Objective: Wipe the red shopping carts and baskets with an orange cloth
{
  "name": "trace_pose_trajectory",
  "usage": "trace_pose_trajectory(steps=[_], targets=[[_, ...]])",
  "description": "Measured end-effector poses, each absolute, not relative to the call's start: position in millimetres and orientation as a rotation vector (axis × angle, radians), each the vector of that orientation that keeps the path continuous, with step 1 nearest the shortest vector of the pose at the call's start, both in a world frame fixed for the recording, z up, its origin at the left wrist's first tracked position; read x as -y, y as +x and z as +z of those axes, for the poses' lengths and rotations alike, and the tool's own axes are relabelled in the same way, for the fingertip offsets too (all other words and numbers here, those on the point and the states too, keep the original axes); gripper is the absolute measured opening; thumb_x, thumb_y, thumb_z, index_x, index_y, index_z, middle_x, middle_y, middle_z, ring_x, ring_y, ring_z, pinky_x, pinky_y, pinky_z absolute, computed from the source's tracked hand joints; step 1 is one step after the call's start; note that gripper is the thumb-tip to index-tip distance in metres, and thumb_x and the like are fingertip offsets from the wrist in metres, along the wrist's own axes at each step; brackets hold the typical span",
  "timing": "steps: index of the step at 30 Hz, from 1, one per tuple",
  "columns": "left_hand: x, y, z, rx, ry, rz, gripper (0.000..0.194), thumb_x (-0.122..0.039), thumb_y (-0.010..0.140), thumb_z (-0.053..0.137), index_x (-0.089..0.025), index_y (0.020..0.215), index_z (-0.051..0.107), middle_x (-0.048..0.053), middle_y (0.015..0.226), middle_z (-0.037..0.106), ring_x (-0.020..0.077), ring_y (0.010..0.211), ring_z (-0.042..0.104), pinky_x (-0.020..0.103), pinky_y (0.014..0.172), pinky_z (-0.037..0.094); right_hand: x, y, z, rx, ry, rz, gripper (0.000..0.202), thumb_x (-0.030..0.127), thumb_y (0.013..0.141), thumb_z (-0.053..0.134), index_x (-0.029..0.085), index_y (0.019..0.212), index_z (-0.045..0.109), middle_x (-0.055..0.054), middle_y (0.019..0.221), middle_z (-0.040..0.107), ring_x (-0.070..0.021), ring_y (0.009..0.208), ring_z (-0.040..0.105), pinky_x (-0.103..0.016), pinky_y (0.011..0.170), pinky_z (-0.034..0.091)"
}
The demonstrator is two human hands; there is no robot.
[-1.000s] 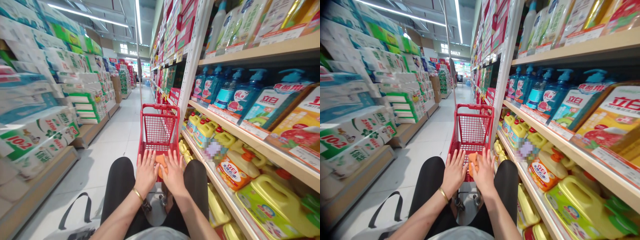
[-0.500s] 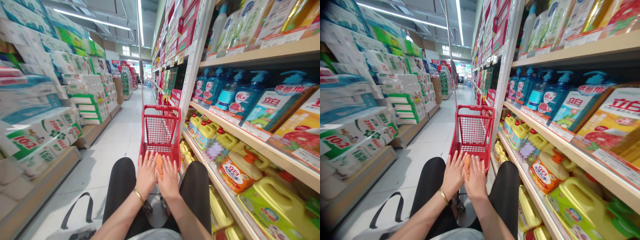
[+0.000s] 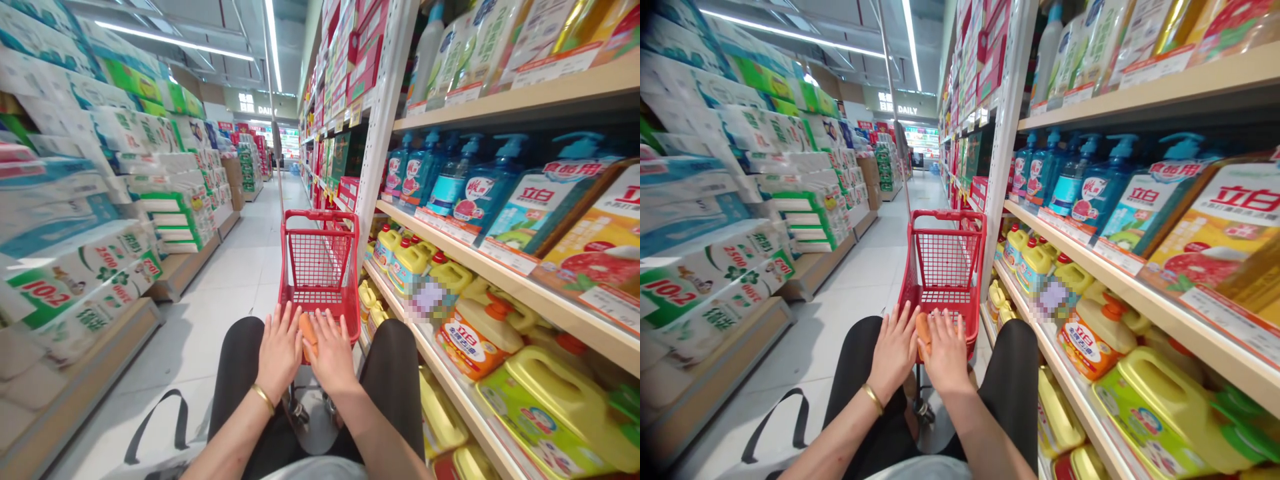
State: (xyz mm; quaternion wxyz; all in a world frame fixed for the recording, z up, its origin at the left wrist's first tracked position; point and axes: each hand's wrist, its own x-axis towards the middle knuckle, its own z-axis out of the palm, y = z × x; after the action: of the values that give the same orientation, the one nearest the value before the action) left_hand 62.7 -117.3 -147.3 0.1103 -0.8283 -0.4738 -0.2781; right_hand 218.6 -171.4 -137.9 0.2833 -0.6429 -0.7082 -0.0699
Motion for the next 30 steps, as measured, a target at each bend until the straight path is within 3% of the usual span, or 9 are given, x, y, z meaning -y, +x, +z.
trace_pose_trajectory(steps=[5, 7, 11, 15, 19, 22, 25, 30], targets=[[117.6, 62.3, -148.4, 1.384, -2.407, -0.839, 0.057, -0.034, 0.105, 0.040, -0.021, 0.161, 0.040, 0.008, 0.171, 0.028, 0.0324, 0.161, 0.018, 0.058, 0.127, 0.028, 173.4, 270.8, -136.7, 1.662, -1.893, -0.389, 0.052, 0.036, 0.108, 0.038, 0.021, 0.158, 0.046, -0.012, 0.162, 0.045, -0.0336, 0.158, 0.028, -0.072, 0.125, -0.005], [119.2, 66.8, -146.9, 1.392, -2.401, -0.837, 0.057, -0.034, 0.106, 0.040, -0.022, 0.161, 0.039, 0.009, 0.170, 0.029, 0.0326, 0.161, 0.018, 0.061, 0.128, 0.025, 173.6, 287.5, -135.1, 1.543, -1.949, -0.440, 0.054, 0.035, 0.109, 0.035, 0.020, 0.161, 0.040, -0.013, 0.163, 0.044, -0.0348, 0.158, 0.027, -0.075, 0.123, -0.005], [125.2, 81.0, -139.7, 1.368, -2.435, -0.810, 0.057, -0.034, 0.105, 0.039, -0.023, 0.161, 0.038, 0.008, 0.170, 0.032, 0.0318, 0.161, 0.018, 0.064, 0.129, 0.015, 173.9, 264.4, -138.6, 1.733, -1.851, -0.364, 0.054, 0.039, 0.109, 0.038, 0.023, 0.160, 0.041, -0.009, 0.167, 0.038, -0.0307, 0.159, 0.024, -0.066, 0.128, 0.005], [128.8, 91.0, -135.0, 1.350, -2.497, -0.766, 0.056, -0.036, 0.105, 0.039, -0.024, 0.160, 0.041, 0.006, 0.168, 0.037, 0.0313, 0.160, 0.021, 0.062, 0.130, 0.014, 174.3, 244.8, -145.7, 1.843, -1.758, -0.262, 0.052, 0.039, 0.109, 0.040, 0.024, 0.159, 0.044, -0.006, 0.168, 0.037, -0.0271, 0.159, 0.026, -0.055, 0.131, 0.008], [129.3, 93.0, -135.5, 1.359, -2.502, -0.789, 0.056, -0.041, 0.106, 0.038, -0.023, 0.159, 0.042, 0.007, 0.167, 0.037, 0.0329, 0.159, 0.024, 0.063, 0.130, 0.014, 161.0, 285.9, -143.9, 1.501, -1.858, -0.248, 0.055, 0.038, 0.110, 0.031, 0.019, 0.161, 0.039, -0.012, 0.167, 0.037, -0.0304, 0.159, 0.025, -0.062, 0.129, 0.009], [130.3, 94.1, -135.9, 1.376, -2.494, -0.810, 0.056, -0.040, 0.106, 0.038, -0.022, 0.159, 0.043, 0.008, 0.165, 0.040, 0.0343, 0.158, 0.026, 0.066, 0.129, 0.015, 147.0, 310.9, -140.2, 1.341, -1.843, -0.178, 0.060, 0.039, 0.110, 0.030, 0.013, 0.164, 0.031, -0.017, 0.167, 0.035, -0.0318, 0.159, 0.026, -0.061, 0.128, 0.019], [130.7, 93.9, -135.5, 1.361, -2.504, -0.813, 0.054, -0.039, 0.105, 0.040, -0.025, 0.157, 0.047, 0.007, 0.165, 0.041, 0.0352, 0.158, 0.027, 0.069, 0.127, 0.015, 147.4, 302.7, -143.6, 1.507, -1.737, -0.115, 0.060, 0.029, 0.107, 0.035, 0.014, 0.164, 0.031, -0.017, 0.171, 0.026, -0.0294, 0.161, 0.019, -0.055, 0.128, 0.027], [125.8, 80.5, -135.7, 1.341, -2.490, -0.761, 0.052, -0.027, 0.101, 0.041, -0.028, 0.151, 0.055, 0.004, 0.167, 0.037, 0.0352, 0.159, 0.024, 0.072, 0.127, 0.008, 172.1, 268.4, -152.5, 1.757, -1.614, -0.124, 0.082, 0.004, 0.093, 0.039, 0.025, 0.169, 0.014, -0.006, 0.176, 0.009, -0.0254, 0.163, -0.001, -0.058, 0.131, 0.020]])
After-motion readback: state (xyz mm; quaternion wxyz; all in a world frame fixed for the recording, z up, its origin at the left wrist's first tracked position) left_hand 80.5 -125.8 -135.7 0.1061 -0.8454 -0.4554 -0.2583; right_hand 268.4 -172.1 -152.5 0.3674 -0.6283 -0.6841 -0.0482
